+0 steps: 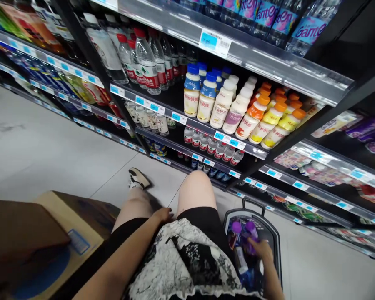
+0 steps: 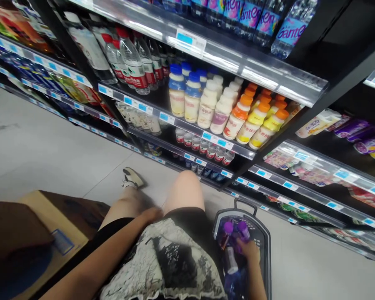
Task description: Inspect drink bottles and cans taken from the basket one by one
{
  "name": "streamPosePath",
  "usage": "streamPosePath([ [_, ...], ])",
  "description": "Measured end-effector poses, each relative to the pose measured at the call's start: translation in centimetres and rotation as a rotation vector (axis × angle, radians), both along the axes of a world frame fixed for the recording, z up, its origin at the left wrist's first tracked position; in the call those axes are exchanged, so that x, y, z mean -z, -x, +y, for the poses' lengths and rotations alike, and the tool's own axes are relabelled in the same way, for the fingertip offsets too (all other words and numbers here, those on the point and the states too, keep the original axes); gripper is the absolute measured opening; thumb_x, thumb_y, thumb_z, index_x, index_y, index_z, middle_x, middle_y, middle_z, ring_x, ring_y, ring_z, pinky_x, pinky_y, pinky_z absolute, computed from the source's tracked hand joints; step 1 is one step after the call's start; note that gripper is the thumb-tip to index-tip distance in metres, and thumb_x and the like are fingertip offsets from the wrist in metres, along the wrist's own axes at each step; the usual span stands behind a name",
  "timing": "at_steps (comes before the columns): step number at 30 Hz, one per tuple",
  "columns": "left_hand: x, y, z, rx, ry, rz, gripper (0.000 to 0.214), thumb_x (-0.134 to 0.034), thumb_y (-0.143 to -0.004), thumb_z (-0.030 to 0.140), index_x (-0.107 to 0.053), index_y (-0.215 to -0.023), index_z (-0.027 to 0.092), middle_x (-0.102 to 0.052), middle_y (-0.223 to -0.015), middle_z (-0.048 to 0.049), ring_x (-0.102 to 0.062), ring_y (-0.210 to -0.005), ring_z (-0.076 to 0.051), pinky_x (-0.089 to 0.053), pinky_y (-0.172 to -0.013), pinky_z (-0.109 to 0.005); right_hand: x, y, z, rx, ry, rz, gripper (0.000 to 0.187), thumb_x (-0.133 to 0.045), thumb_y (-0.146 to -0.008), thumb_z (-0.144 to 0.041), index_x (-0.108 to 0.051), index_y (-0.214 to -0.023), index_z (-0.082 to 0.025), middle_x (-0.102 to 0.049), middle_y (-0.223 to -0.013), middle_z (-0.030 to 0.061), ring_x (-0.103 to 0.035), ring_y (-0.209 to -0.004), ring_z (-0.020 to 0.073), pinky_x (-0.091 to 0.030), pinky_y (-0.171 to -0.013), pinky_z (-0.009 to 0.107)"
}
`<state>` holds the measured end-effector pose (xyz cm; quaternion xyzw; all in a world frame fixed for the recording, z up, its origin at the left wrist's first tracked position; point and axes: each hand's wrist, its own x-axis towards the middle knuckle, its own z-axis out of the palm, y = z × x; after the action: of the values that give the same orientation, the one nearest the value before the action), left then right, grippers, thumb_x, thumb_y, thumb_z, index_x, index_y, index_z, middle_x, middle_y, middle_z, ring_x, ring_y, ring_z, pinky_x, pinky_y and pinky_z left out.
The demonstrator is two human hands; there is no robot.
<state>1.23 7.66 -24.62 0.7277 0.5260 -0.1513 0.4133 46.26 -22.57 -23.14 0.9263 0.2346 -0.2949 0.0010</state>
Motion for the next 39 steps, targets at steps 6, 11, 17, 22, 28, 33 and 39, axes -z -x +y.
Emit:
streamPosePath([
  [6, -0.7, 0.7, -1.0, -0.219, 0.007, -0.119, 0.042, -0.057, -0.077, 0.04, -0.068, -0.107, 0.013, -0.071, -0.114, -0.0202, -0.063, -0.113, -0.031, -0.045, -0.097, -0.037, -11.9, 1.8, 6.4, -0.197, -0.264, 0.045, 0.048, -0.069, -0.068, -0.06, -0.07, -0.09, -0.017, -0.073, -0.088, 0.0148, -0.069, -0.093, 0.0364, -0.051, -0.087, 0.045],
  [11, -1.8, 0.3, -3.7, -0.458, -0.049, -0.337, 0.056, -0.043, -0.086, 0.03, -0.048, -0.138, 0.011, -0.055, -0.142, -0.0194, -0.055, -0.126, -0.025, -0.044, -0.1, -0.035, -18.4, 8.1, 12.3, -0.233, -0.729, 0.412, 0.055, -0.077, -0.067, -0.052, -0.066, -0.107, -0.016, -0.072, -0.097, 0.0096, -0.068, -0.09, 0.0291, -0.053, -0.085, 0.041],
  [17, -5.4, 2.9, -7.4, -0.908, 0.435, -1.052, 0.043, -0.063, -0.073, 0.035, -0.066, -0.11, 0.014, -0.07, -0.114, -0.013, -0.066, -0.094, -0.02, -0.046, -0.069, -0.025, -19.2, 18.0, 16.8, -0.35, -0.917, 0.862, 0.054, -0.083, -0.062, -0.046, -0.065, -0.105, -0.019, -0.07, -0.098, 0.0054, -0.066, -0.091, 0.0265, -0.053, -0.085, 0.039],
  [22, -7.6, 4.8, -6.8, -0.844, 0.888, -1.288, 0.047, -0.058, -0.08, 0.054, -0.067, -0.099, 0.012, -0.07, -0.083, -0.0094, -0.063, -0.068, -0.018, -0.044, -0.06, -0.026, -17.4, 26.1, 19.0, -0.443, -0.967, 1.039, 0.052, -0.083, -0.063, -0.041, -0.059, -0.104, -0.022, -0.068, -0.098, 0.0024, -0.064, -0.09, 0.0228, -0.051, -0.083, 0.036],
  [28, -7.4, 3.6, -6.8, -0.344, 1.229, -1.273, 0.104, -0.029, -0.072, 0.092, -0.063, -0.111, 0.001, -0.071, -0.084, -0.0217, -0.069, -0.072, -0.032, -0.05, -0.06, -0.037, -14.6, 31.3, 20.1, -0.274, -0.85, 1.179, 0.045, -0.076, -0.07, -0.049, -0.057, -0.099, -0.022, -0.067, -0.084, 0.0001, -0.057, -0.062, 0.0149, -0.043, -0.054, 0.025],
  [33, -6.1, 3.8, -6.4, -0.293, 1.13, -1.342, 0.093, -0.047, -0.067, 0.09, -0.064, -0.105, 0.006, -0.07, -0.084, -0.0174, -0.066, -0.061, -0.026, -0.046, -0.048, -0.03, -12.3, 32.2, 19.3, -0.001, -0.778, 1.353, 0.045, -0.076, -0.072, -0.055, -0.063, -0.095, -0.019, -0.064, -0.077, 0.0005, -0.054, -0.061, 0.0142, -0.044, -0.056, 0.026],
  [39, -4.7, 4.9, -6.1, -0.403, 1.012, -1.378, 0.081, -0.058, -0.07, 0.081, -0.064, -0.109, 0.01, -0.07, -0.088, -0.0156, -0.067, -0.067, -0.024, -0.044, -0.05, -0.028, -10.1, 32.5, 18.9, 0.154, -0.688, 1.577, 0.043, -0.079, -0.07, -0.055, -0.062, -0.087, -0.021, -0.061, -0.074, -0.0019, -0.052, -0.066, 0.0143, -0.045, -0.07, 0.028],
])
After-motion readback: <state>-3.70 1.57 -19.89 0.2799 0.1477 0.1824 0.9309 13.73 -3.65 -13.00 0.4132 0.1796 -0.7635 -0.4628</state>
